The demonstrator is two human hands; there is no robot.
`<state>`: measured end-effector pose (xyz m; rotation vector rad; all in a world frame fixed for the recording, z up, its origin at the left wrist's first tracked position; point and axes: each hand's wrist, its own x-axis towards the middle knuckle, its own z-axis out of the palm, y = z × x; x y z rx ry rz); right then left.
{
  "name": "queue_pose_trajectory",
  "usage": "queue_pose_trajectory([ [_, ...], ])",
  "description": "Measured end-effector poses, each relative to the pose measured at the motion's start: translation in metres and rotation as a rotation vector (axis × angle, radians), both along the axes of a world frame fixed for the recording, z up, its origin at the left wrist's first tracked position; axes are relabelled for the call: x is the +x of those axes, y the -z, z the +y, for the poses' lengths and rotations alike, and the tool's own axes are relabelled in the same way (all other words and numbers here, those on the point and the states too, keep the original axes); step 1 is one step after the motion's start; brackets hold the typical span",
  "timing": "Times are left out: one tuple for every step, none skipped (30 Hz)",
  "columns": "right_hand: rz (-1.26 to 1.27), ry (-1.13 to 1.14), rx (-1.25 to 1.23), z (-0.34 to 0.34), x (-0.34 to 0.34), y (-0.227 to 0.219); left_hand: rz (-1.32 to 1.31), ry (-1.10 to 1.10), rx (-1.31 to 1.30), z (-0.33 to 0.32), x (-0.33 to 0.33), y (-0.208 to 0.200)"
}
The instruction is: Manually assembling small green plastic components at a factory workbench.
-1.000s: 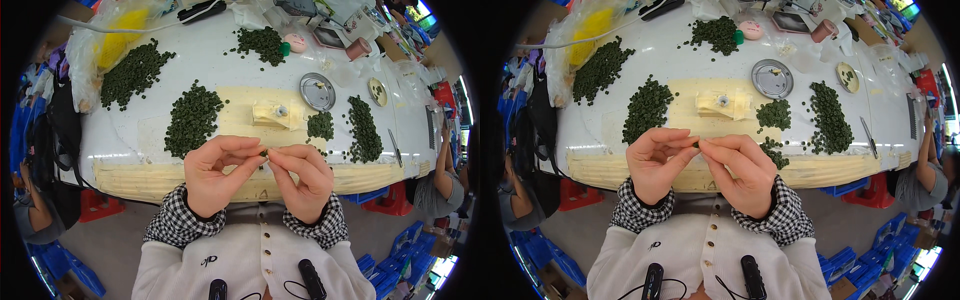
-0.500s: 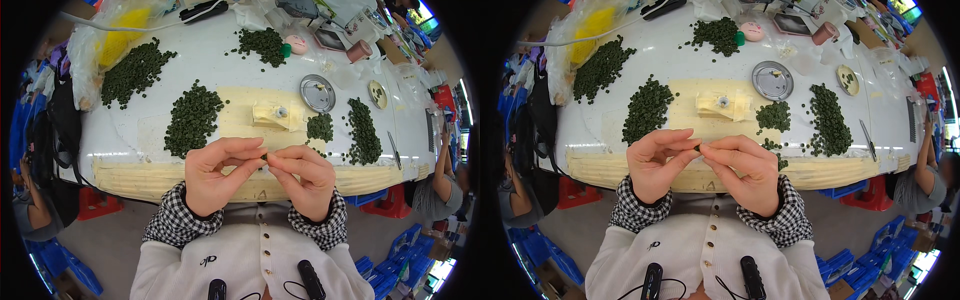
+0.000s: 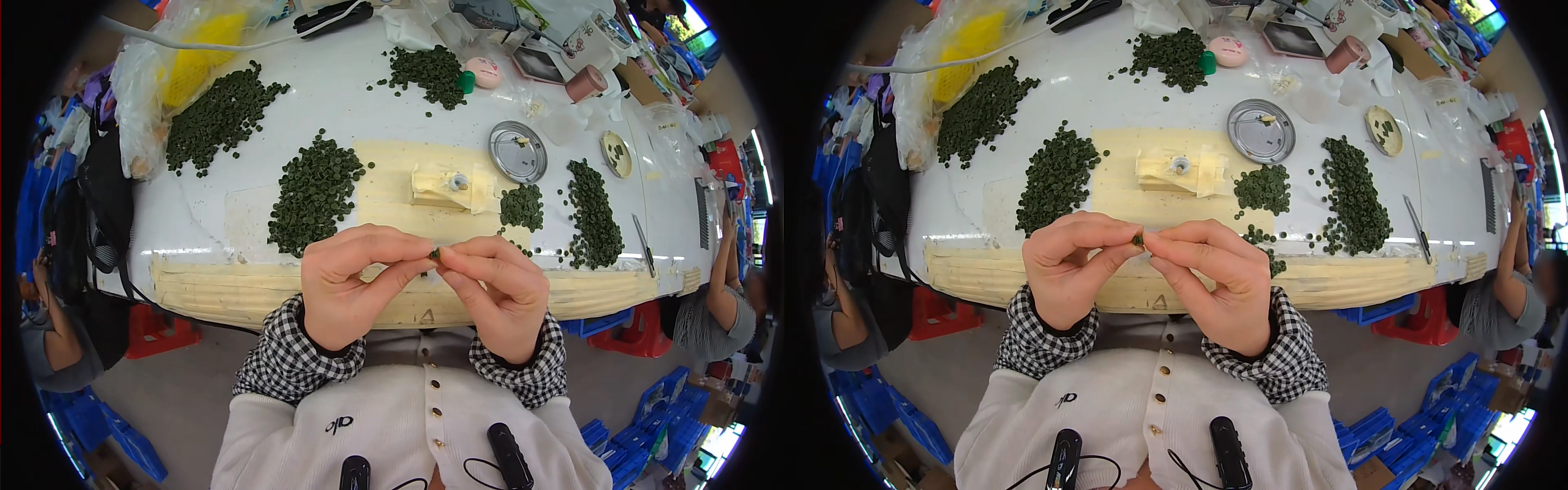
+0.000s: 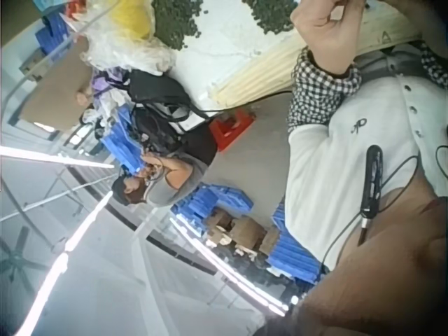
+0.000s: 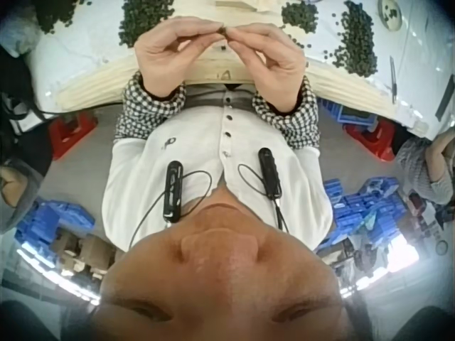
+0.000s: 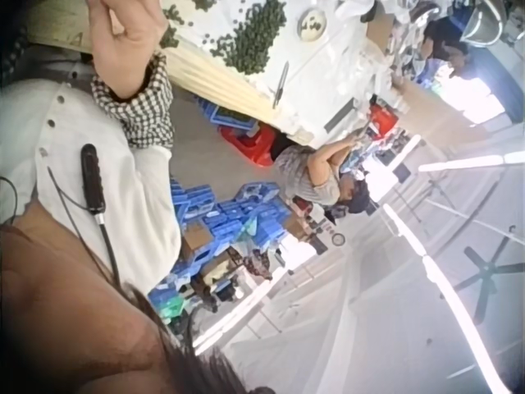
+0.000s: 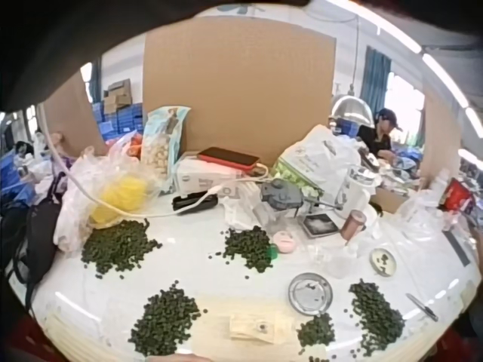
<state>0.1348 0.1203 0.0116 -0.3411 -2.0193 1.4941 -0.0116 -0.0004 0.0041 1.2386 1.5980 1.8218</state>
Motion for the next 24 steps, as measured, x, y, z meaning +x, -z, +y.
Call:
queue_pose_trajectory([
  [0.0, 0.001, 0.008, -0.0001, -0.0001, -0.0001, 0.013, -0.003, 0.003, -0.0001, -0.0001, 0.0004],
  [0.0, 0.001, 0.016, -0.0002, -0.0001, 0.0, 0.024, -0.008, 0.003, -0.0002, 0.0001, 0.0006],
  [0.0, -0.001, 0.022, 0.0, -0.0002, 0.0002, 0.035, -0.012, 0.004, -0.0001, 0.0003, 0.0008],
  [0.0, -0.002, 0.029, 0.0002, 0.0001, 0.0003, 0.045, -0.016, 0.004, -0.0001, 0.0006, 0.0009],
  [-0.001, -0.003, 0.035, 0.0006, 0.0004, 0.0004, 0.061, -0.014, 0.003, -0.0001, 0.0006, 0.0],
  [-0.004, -0.012, 0.034, 0.0013, 0.0006, 0.0003, 0.077, -0.012, 0.001, -0.0001, 0.0003, -0.0018],
  [-0.008, -0.02, 0.033, 0.0022, 0.0009, -0.0002, 0.093, -0.01, -0.001, -0.0002, 0.0002, -0.0028],
  [-0.012, -0.028, 0.033, 0.0033, 0.0012, -0.0006, 0.09, -0.005, -0.001, -0.0002, 0.0003, -0.0028],
  [-0.017, -0.037, 0.018, 0.0048, 0.0017, -0.0007, 0.087, 0.0, -0.002, -0.0003, 0.0004, -0.0027],
  [-0.022, -0.047, 0.003, 0.0065, 0.0022, -0.0004, 0.083, 0.003, -0.003, -0.0004, 0.0005, -0.0022],
  [-0.027, -0.057, -0.011, 0.0073, 0.0026, -0.0003, 0.051, 0.019, -0.008, -0.0005, 0.0005, -0.0012],
  [-0.032, -0.051, 0.02, 0.0069, 0.0031, -0.0017, 0.02, 0.034, -0.012, -0.0006, 0.0003, 0.0002],
  [-0.037, -0.047, 0.05, 0.0065, 0.0032, -0.0042, -0.012, 0.049, -0.017, -0.0008, -0.0001, 0.0017],
  [-0.041, -0.042, 0.081, 0.0061, 0.0034, -0.0056, -0.036, 0.059, -0.019, -0.0008, -0.0006, 0.0032],
  [-0.037, -0.034, 0.098, 0.0057, 0.0034, -0.0055, -0.061, 0.07, -0.02, -0.0009, -0.001, 0.0047],
  [-0.031, -0.025, 0.117, 0.0052, 0.0031, -0.0056, -0.085, 0.082, -0.021, -0.0007, -0.0013, 0.005],
  [-0.025, -0.015, 0.135, 0.0047, 0.0027, -0.0059, -0.102, 0.076, -0.02, -0.0004, -0.0007, 0.0045],
  [-0.024, -0.008, 0.14, 0.0042, 0.0024, -0.0063, -0.119, 0.07, -0.02, -0.0001, 0.0007, 0.0036],
  [-0.022, -0.002, 0.145, 0.0038, 0.0019, -0.0068, -0.136, 0.063, -0.02, -0.0001, 0.0014, 0.0028],
  [-0.021, 0.004, 0.15, 0.0035, 0.0015, -0.007, -0.133, 0.058, -0.024, -0.0003, 0.0015, 0.002],
  [-0.019, 0.007, 0.138, 0.0033, 0.0013, -0.0065, -0.129, 0.053, -0.028, -0.0004, 0.0015, 0.001],
  [-0.019, 0.009, 0.126, 0.003, 0.0012, -0.0056, -0.126, 0.047, -0.032, -0.0007, 0.0015, 0.0005],
  [-0.019, 0.01, 0.114, 0.0027, 0.0011, -0.0051, -0.137, 0.053, -0.031, -0.0007, 0.0014, 0.0004],
  [-0.019, 0.013, 0.117, 0.0025, 0.001, -0.0053, -0.149, 0.059, -0.03, -0.0004, 0.0011, 0.0004],
])
